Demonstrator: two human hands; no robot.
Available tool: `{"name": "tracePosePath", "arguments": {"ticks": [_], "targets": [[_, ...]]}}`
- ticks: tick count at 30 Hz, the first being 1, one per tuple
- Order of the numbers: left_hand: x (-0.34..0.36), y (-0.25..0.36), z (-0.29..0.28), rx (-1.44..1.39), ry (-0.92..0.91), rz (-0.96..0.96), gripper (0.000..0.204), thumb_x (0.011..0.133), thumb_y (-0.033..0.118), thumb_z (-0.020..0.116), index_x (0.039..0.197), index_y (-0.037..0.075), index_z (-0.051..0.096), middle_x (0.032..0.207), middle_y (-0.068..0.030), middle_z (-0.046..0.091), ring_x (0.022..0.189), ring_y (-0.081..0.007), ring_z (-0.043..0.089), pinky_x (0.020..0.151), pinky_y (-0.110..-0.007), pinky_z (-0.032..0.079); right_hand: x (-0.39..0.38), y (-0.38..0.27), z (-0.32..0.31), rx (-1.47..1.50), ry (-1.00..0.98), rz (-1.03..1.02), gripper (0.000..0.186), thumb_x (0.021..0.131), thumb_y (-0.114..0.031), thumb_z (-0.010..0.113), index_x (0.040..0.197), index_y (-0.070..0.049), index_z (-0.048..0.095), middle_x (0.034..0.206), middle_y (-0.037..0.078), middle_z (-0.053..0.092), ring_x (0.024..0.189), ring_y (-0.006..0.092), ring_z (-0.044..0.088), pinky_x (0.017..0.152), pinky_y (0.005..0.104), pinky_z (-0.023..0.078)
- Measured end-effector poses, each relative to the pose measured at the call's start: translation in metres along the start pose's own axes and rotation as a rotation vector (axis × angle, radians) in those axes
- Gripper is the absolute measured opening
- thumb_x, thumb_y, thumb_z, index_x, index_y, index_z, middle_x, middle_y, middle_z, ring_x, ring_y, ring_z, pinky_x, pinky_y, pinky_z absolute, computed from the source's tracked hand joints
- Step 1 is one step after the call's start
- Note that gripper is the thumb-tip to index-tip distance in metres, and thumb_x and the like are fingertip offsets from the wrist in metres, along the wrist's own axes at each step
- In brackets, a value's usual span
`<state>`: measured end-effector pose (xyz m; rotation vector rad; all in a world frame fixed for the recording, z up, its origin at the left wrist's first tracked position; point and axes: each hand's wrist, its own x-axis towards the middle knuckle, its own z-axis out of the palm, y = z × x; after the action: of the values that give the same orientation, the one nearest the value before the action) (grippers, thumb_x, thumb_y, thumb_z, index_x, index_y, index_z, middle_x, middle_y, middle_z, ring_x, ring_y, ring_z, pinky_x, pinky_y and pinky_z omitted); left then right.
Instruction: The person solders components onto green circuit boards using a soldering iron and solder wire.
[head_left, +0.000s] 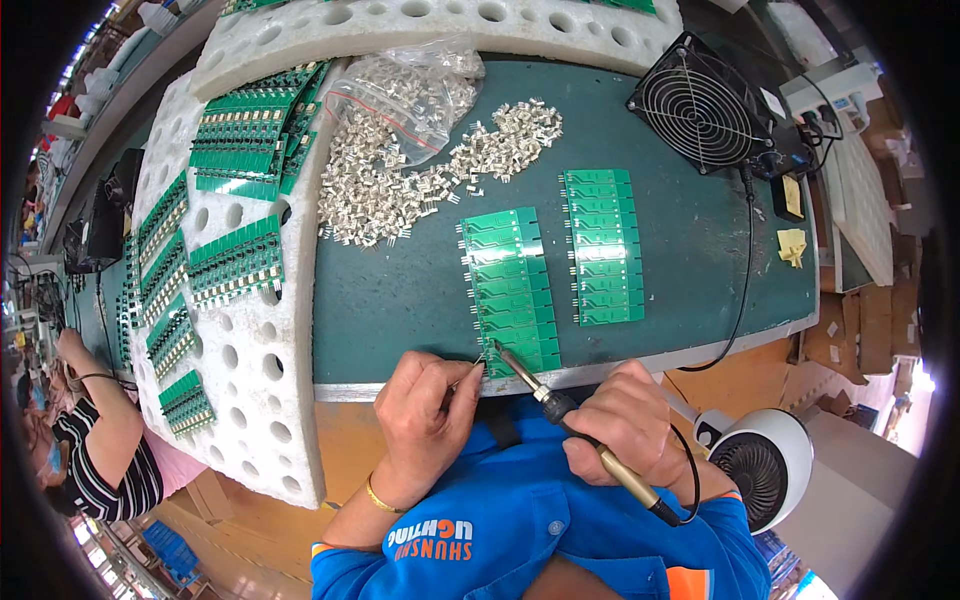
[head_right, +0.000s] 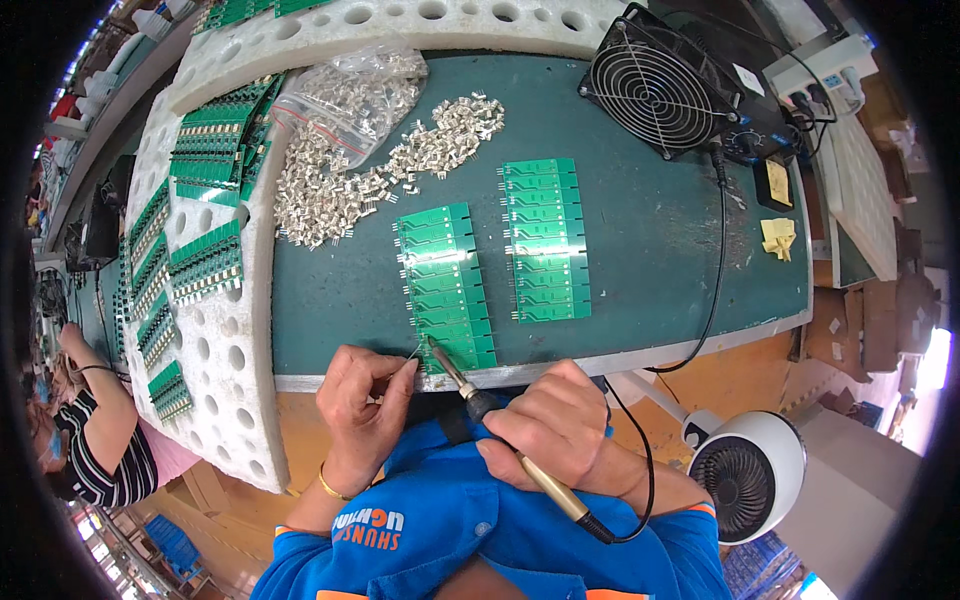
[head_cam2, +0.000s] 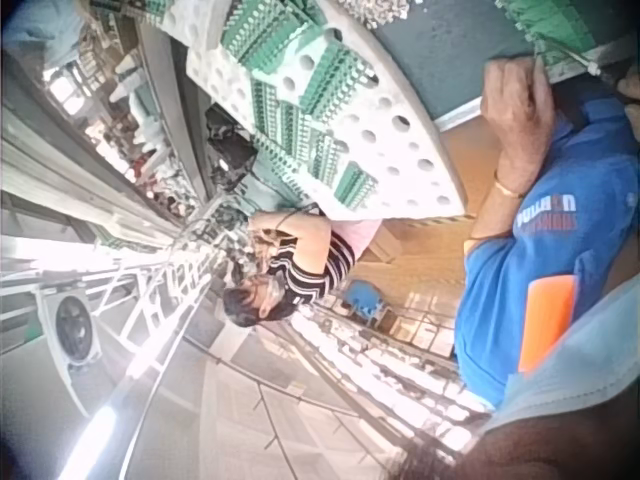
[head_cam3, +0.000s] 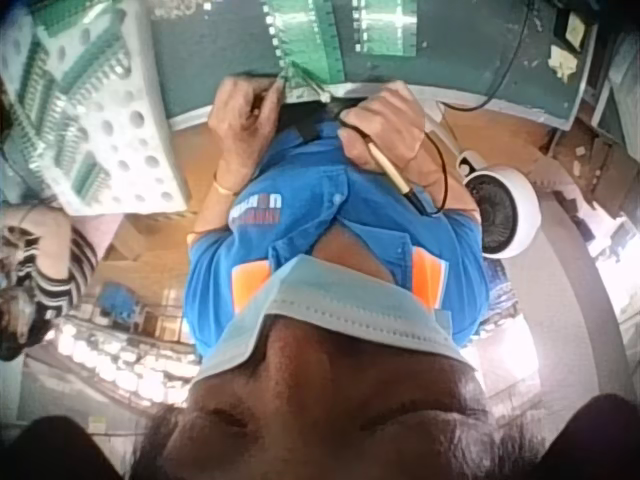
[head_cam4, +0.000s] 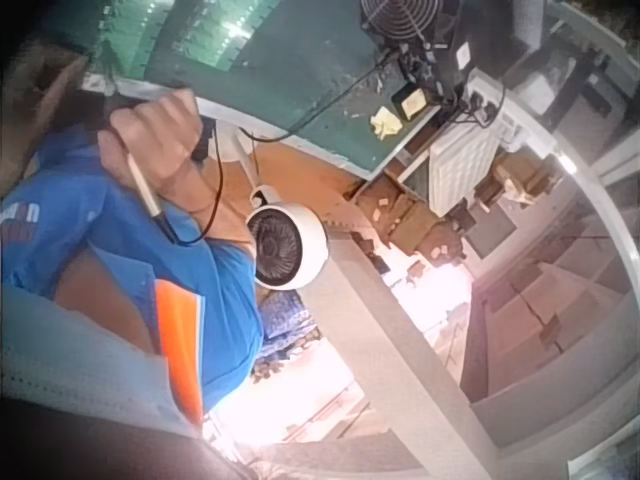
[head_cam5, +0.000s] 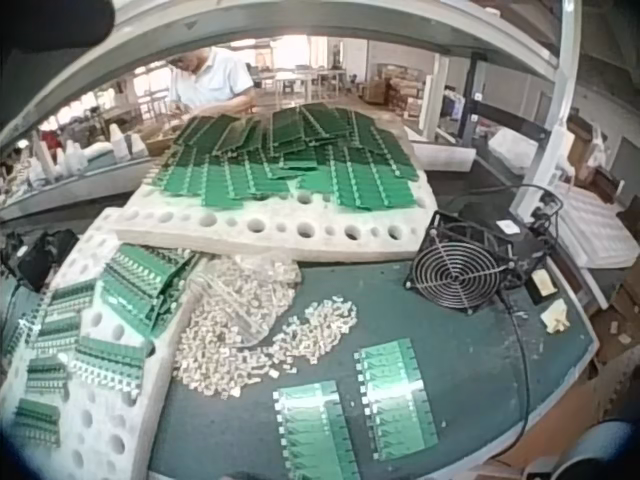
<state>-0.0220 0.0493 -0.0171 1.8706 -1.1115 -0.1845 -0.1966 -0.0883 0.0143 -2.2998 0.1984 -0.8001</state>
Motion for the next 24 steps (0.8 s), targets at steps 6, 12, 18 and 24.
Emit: {"name": "tracePosePath", "arguments": {"ticks": [6,12,18,24], "targets": [[0.000,0.000,0.000,-0.014,0.031,-0.030,0.015,0.077,-0.004,0.081,0.083,0.002,0.068,0.074,-0.0074,0.060,0.060,-0.0165,0.058,0.050,-0.028,0.046,0.003,0.007,0.005,0.067,0.055,0.060,0.021,0.076,-0.009,0.078,0.091,-0.005,0.064,0.065,0.006,0.061,0.054,0.0221,0.057,0.058,0.0350,0.040],[0.002,-0.001,-0.001,-0.010,0.033,-0.037,0.015,0.078,-0.005,0.079,0.084,0.001,0.067,0.076,-0.0078,0.060,0.064,-0.0148,0.059,0.052,-0.025,0.049,0.007,0.011,0.001,0.127,0.049,0.097,0.020,0.075,-0.005,0.077,0.090,-0.005,0.064,0.067,0.007,0.064,0.054,0.0225,0.057,0.059,0.0349,0.040],[0.002,-0.003,0.001,-0.021,0.066,-0.044,0.015,0.078,-0.005,0.080,0.084,0.002,0.067,0.076,-0.0076,0.060,0.063,-0.0155,0.058,0.051,-0.026,0.047,0.016,0.018,-0.008,0.184,-0.017,0.137,0.019,0.076,-0.005,0.075,0.092,-0.004,0.064,0.072,0.008,0.065,0.059,0.0230,0.058,0.062,0.0358,0.043],[0.003,-0.004,0.001,-0.031,0.068,-0.035,0.016,0.078,-0.005,0.079,0.084,0.002,0.066,0.075,-0.0080,0.060,0.064,-0.0163,0.058,0.051,-0.027,0.046,0.022,0.018,-0.010,0.197,-0.046,0.164,0.022,0.072,-0.001,0.077,0.091,-0.005,0.065,0.073,0.007,0.067,0.060,0.0223,0.061,0.063,0.0357,0.043]]}}
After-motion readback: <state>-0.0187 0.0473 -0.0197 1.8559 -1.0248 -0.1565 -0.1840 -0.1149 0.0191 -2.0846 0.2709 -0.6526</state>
